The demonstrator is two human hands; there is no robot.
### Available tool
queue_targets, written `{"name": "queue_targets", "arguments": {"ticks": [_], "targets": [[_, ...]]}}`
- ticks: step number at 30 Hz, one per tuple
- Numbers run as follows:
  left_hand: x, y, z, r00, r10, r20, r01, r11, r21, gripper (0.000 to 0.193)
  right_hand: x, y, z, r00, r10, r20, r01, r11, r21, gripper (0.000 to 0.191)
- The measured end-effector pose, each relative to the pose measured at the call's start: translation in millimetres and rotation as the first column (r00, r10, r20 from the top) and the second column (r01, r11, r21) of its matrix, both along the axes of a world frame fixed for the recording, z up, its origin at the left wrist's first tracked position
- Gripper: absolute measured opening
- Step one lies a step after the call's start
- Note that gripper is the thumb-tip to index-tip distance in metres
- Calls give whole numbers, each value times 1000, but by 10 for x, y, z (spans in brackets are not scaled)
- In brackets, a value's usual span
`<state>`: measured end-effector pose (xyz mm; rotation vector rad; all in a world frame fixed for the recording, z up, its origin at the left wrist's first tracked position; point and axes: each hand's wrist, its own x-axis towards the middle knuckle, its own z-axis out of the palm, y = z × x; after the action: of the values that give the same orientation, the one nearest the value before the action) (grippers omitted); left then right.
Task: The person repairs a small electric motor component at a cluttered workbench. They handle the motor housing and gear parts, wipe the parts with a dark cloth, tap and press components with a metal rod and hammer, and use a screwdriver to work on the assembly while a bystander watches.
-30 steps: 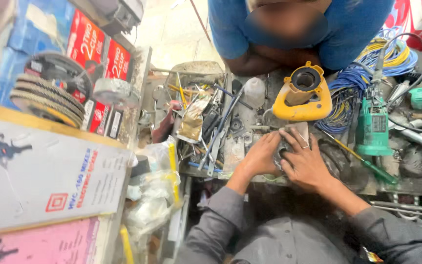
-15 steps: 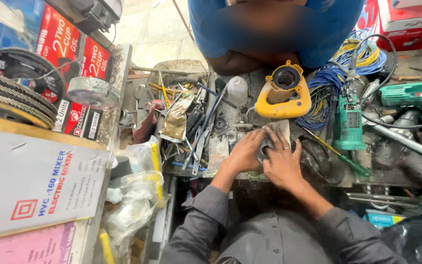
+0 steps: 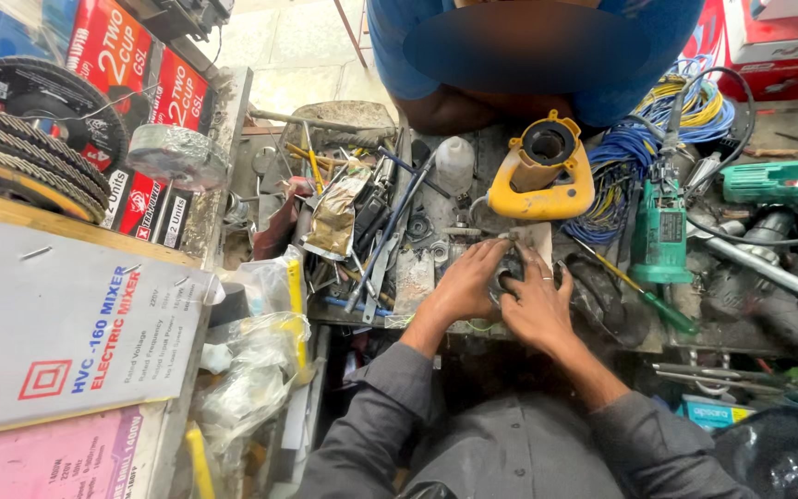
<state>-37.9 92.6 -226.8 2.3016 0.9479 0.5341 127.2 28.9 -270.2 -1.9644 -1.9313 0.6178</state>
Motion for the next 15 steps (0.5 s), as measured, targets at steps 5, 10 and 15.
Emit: {"name": "queue_targets", "arguments": {"ticks": [5, 10, 15], "targets": [[0, 2, -7, 1000, -4, 2, 4, 1000, 2, 107, -25, -40, 78, 999, -18, 47, 15, 998, 62, 30], [3, 15, -43, 1000, -14, 11, 13, 999, 52, 106, -23, -60, 25, 999, -17, 29, 13, 993, 116, 33], [7, 10, -30, 1000, -13, 3, 13, 1000, 12, 109, 49, -59, -151, 1000, -4, 0, 4, 989, 147, 43]]}}
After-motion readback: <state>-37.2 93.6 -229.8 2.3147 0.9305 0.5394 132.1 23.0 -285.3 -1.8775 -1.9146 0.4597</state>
